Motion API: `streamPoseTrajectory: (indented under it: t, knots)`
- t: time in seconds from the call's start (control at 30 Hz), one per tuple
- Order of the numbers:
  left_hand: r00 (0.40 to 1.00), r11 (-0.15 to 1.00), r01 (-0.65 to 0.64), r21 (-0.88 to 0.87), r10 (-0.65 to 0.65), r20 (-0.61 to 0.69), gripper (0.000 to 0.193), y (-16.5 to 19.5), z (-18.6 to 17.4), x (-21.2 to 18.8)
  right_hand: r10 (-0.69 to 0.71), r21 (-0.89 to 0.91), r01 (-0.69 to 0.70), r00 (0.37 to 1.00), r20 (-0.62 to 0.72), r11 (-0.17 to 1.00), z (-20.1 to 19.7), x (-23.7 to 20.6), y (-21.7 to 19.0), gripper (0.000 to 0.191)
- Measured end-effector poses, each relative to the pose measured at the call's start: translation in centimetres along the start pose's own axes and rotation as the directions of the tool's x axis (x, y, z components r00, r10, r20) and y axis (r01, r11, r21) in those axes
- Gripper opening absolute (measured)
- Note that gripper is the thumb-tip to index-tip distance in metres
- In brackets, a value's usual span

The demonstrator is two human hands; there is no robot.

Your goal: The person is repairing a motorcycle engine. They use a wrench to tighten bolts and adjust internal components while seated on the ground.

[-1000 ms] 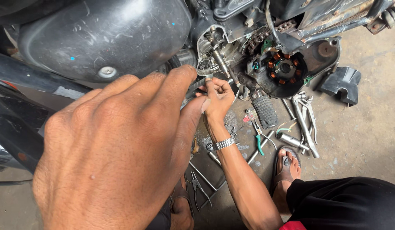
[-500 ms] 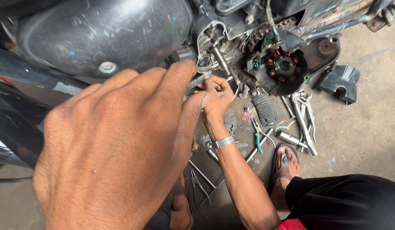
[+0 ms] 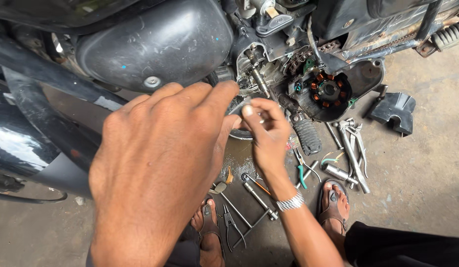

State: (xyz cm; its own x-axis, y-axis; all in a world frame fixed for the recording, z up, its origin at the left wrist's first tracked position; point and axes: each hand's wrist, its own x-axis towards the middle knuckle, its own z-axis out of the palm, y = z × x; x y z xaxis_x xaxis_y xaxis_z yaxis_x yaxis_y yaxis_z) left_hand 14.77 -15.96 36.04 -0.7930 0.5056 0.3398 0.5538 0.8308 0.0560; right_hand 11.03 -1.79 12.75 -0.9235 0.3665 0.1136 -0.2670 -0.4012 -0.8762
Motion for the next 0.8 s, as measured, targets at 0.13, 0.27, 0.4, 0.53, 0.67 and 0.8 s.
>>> streamPoseTrajectory:
  t: [0.13, 0.27, 0.4, 0.53, 0.67, 0.8]
  knots:
    - [0.999, 0.998, -0.036, -0.055, 0.037, 0.018, 0.031, -0.1, 0.0, -0.2, -0.227, -0.009, 0.229, 0.966, 0.12, 0.973, 0.0, -2.4, -6.2, 0.017]
    - [0.997, 0.992, -0.067, -0.108, 0.07, 0.021, 0.026, 0.1, 0.1, -0.2, -0.36, -0.149, 0.378, 0.923, 0.138, 0.914, 0.6, -3.9, -9.0, 0.016]
    - [0.997, 0.987, -0.074, -0.143, 0.072, -0.018, 0.017, 0.2, 0.0, -0.3, -0.361, -0.216, 0.377, 0.926, 0.113, 0.9, 1.8, -5.2, -9.4, 0.016]
    - [0.998, 0.979, -0.056, -0.197, 0.049, -0.042, 0.013, 0.2, -0.3, -0.3, -0.338, -0.184, 0.349, 0.937, 0.09, 0.919, 2.6, -5.6, -8.9, 0.027]
    - [0.989, 0.972, -0.11, -0.209, 0.086, -0.117, 0.011, 0.1, -0.4, -0.3, -0.264, -0.054, 0.271, 0.958, 0.116, 0.961, 3.0, -5.6, -7.7, 0.042]
    - [0.969, 0.958, -0.182, -0.223, 0.137, -0.204, 0.01, -0.2, -0.6, -0.6, -0.313, -0.035, 0.316, 0.947, 0.072, 0.948, 3.1, -5.8, -5.9, 0.037]
